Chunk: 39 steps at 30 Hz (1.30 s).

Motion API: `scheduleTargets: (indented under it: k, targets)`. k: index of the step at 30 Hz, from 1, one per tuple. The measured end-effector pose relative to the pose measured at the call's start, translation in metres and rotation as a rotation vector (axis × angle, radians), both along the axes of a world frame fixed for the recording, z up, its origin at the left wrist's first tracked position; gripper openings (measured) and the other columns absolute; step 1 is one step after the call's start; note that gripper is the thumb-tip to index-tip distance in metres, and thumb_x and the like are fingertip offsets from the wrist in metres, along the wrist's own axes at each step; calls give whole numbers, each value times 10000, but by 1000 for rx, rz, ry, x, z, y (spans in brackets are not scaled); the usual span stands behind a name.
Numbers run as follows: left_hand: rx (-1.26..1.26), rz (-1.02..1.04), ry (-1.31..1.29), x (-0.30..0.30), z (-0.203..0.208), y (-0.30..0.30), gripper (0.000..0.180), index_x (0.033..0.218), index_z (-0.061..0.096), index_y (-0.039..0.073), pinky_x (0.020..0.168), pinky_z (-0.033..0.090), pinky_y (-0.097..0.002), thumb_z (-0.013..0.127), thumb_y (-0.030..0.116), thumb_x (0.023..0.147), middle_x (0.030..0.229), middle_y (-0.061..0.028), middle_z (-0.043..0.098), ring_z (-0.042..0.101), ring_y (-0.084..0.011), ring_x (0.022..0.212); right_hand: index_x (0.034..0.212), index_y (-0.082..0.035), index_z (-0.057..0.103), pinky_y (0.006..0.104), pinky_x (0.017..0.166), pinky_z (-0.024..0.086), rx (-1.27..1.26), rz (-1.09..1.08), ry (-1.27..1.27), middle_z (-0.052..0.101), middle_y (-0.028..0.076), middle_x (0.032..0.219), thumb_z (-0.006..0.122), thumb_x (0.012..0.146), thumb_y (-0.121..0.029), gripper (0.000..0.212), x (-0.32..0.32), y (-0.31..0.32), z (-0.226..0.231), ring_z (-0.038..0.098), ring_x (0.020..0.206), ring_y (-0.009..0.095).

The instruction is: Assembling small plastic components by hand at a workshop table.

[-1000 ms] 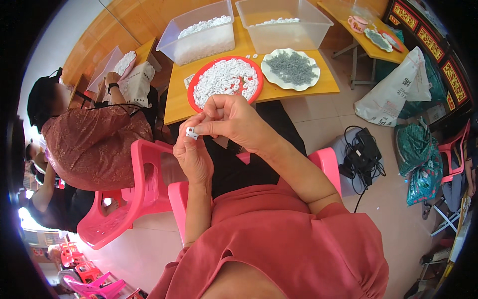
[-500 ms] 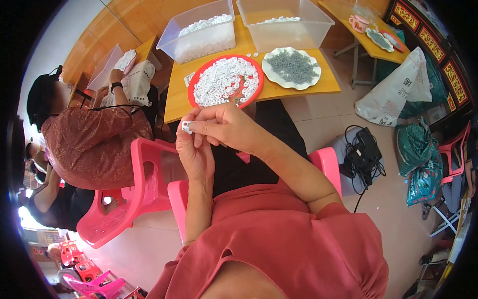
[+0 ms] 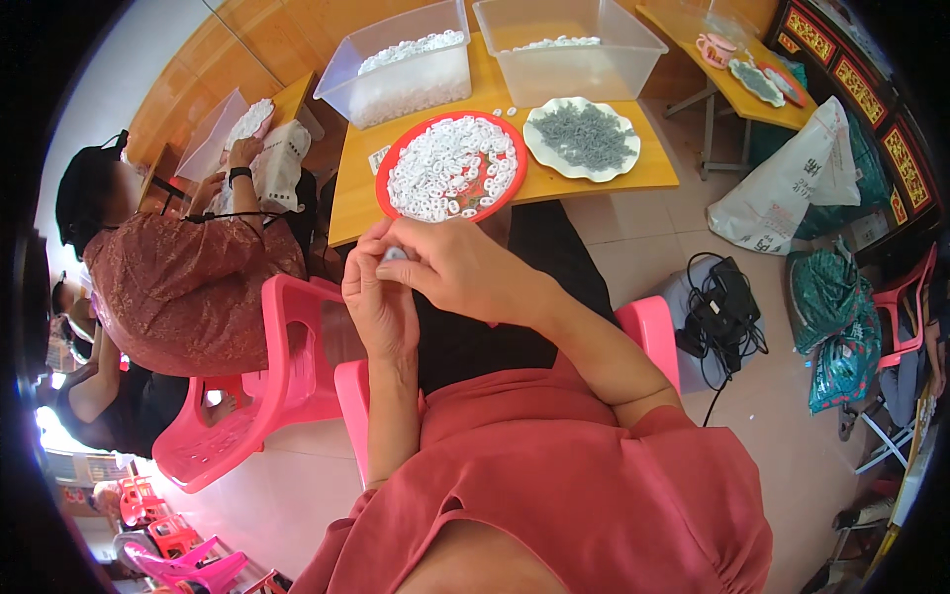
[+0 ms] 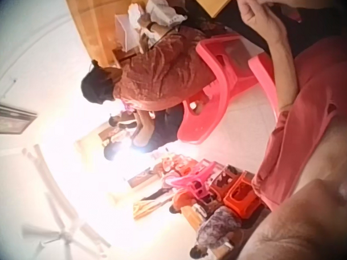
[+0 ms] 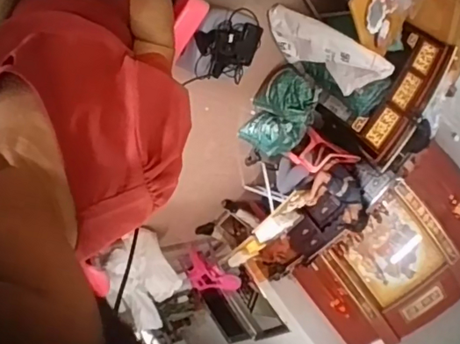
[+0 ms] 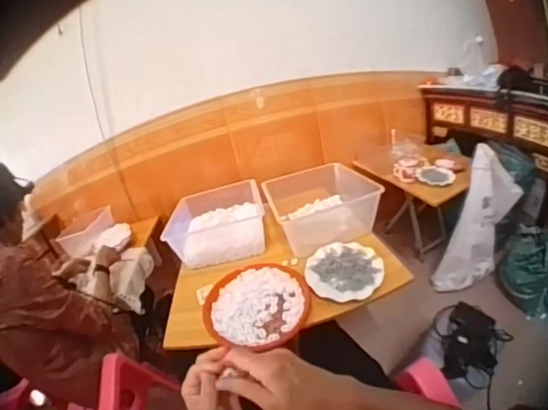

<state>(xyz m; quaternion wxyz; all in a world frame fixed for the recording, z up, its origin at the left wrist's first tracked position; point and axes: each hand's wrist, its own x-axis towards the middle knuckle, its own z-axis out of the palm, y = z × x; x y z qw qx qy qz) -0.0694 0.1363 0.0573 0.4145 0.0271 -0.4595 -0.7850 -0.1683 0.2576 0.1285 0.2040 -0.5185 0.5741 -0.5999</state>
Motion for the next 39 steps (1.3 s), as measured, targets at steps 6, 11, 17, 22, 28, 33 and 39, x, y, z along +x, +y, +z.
scheduleTargets:
  k: [6,11,17,22,28,33,39]
  targets:
    - [108,-18,-11,-4,3,9,323,1293,644,-13,684,500,-202,588,235,1093,1245,-122,704,621,-93,770,1128,12,633,252,613,432,-19,6,-64,546,7,728,541,1088,-136,179,-4,-7,-13,509,677,67]
    - [24,-12,-143,-1,4,-3,340,1331,638,-21,753,525,-236,604,210,1084,1248,-114,706,652,-108,839,1123,6,658,241,668,451,54,69,-315,545,-21,802,507,1101,-124,201,-14,-8,-20,523,748,55]
    - [25,-146,-216,2,8,-13,357,1353,650,-26,853,529,-264,646,170,1055,1189,-77,721,663,-117,948,1097,2,672,233,695,469,-27,86,-261,591,-7,860,543,1079,-88,158,-20,-9,-20,527,758,52]
    - [-9,-200,-252,4,2,-20,354,1341,669,-27,861,525,-258,665,154,1037,1202,-73,710,656,-119,950,1212,-17,613,218,647,437,35,106,-241,636,-3,906,561,1072,-99,170,-25,-2,-10,527,757,42]
    - [-12,-305,-230,3,0,-26,327,1283,703,-29,900,518,-272,703,144,1005,1309,-84,656,648,-133,1005,1322,-43,520,197,585,383,41,202,-451,636,-4,850,583,1069,-126,274,-34,0,-15,516,711,27]
    - [-83,-239,-150,-1,-3,-24,283,1239,716,-10,924,514,-274,719,116,986,1311,-91,661,648,-138,1046,1300,-41,529,194,563,376,72,276,-591,633,2,797,616,1060,-141,274,-39,-1,-10,502,645,34]
    - [41,-97,-137,-2,3,-14,257,1248,710,-6,947,522,-271,683,62,1002,1290,-92,680,658,-149,1112,1208,-26,575,224,563,400,95,-10,-310,643,6,786,660,1038,-163,235,-33,-1,-12,538,657,34]
